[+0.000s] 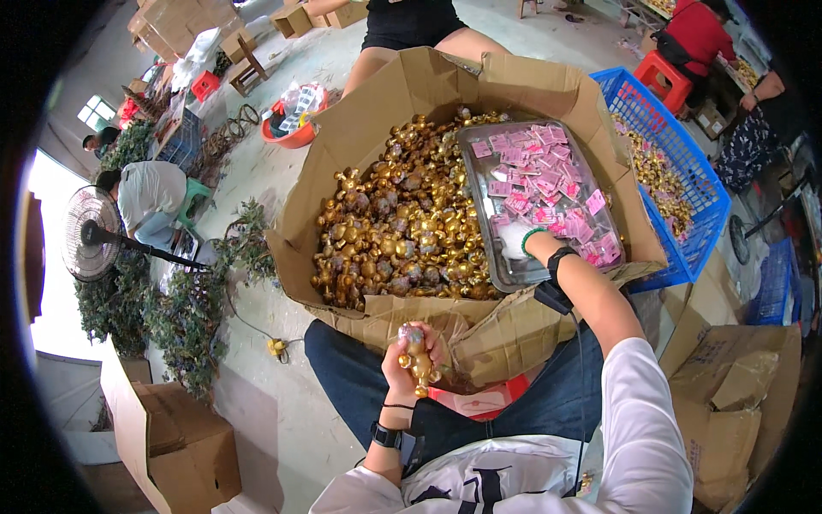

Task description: Assemble decorative spheres with plastic tags and attachments in a factory environment.

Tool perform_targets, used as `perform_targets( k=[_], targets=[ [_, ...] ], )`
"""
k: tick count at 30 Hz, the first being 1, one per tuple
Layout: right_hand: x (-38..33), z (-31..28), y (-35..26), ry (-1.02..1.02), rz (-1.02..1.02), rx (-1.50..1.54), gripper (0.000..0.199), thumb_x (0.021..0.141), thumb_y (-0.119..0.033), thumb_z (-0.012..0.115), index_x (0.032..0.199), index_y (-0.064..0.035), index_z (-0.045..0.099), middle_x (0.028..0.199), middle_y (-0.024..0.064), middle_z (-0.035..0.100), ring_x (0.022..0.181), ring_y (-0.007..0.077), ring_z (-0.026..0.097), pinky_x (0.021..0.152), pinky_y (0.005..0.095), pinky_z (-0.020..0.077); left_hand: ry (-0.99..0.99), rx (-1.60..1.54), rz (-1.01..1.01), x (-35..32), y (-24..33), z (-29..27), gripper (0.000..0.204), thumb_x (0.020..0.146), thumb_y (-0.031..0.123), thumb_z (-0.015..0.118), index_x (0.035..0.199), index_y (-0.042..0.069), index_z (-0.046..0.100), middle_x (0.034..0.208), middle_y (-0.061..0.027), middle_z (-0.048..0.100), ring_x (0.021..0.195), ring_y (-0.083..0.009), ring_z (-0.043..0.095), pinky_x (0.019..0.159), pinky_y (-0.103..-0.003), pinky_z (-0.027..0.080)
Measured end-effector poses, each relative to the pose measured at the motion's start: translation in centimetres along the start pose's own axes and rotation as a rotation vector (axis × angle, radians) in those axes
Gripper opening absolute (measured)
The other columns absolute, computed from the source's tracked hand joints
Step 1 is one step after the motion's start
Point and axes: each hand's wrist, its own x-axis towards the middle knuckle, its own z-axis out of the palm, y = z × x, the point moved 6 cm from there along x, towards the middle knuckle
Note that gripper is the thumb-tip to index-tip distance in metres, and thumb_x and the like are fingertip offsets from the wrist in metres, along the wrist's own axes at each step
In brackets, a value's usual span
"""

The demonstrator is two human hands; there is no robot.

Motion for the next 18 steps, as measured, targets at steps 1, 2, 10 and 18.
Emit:
perform_targets(
  k=[1, 2, 10, 18],
  targets=[
    [-0.1, 0.2, 0.0, -0.046, 0.040, 0.035, 0.041, 0.076, -0.025, 0.067, 0.105, 0.0031, 0.067, 0.107, 0.0258, 0.067, 0.098, 0.0380, 0.067, 0.084, 0.0460, 0.0536, 0.004, 0.007, 0.000, -0.1, 0.0, 0.1, 0.040, 0.089, 0.035, 0.058, 0.114, 0.004, 0.050, 0.088, -0.0079, 0.048, 0.075, -0.0210, 0.051, 0.066, -0.033, 0.043],
    [-0.3, 0.1, -0.1, -0.077, 0.030, 0.001, 0.044, 0.077, -0.026, 0.066, 0.107, 0.0058, 0.067, 0.108, 0.0283, 0.067, 0.099, 0.0379, 0.067, 0.084, 0.0453, 0.0540, 0.007, 0.014, -0.001, -0.2, 0.0, 0.1, 0.039, 0.089, 0.034, 0.058, 0.113, 0.005, 0.050, 0.088, -0.0079, 0.048, 0.075, -0.0211, 0.051, 0.066, -0.032, 0.043],
    [-2.8, 0.1, -2.5, 0.058, 0.014, -0.001, 0.036, 0.078, -0.026, 0.058, 0.098, 0.0004, 0.072, 0.098, 0.0257, 0.069, 0.092, 0.0380, 0.069, 0.081, 0.0457, 0.0548, 0.021, 0.096, -0.007, -0.3, -0.5, -0.2, 0.038, 0.084, 0.034, 0.061, 0.111, 0.008, 0.052, 0.089, -0.0070, 0.048, 0.076, -0.0198, 0.049, 0.067, -0.032, 0.042],
    [-15.9, -4.7, -0.9, 0.678, 0.128, 0.527, 0.028, 0.089, -0.029, 0.059, 0.100, -0.0036, 0.057, 0.089, 0.0231, 0.065, 0.087, 0.0406, 0.064, 0.077, 0.0494, 0.0496, -0.002, 0.161, -0.005, 0.8, -0.4, -1.1, 0.033, 0.084, 0.035, 0.058, 0.105, 0.010, 0.056, 0.087, -0.0058, 0.049, 0.071, -0.0205, 0.045, 0.064, -0.033, 0.038]
  ],
)
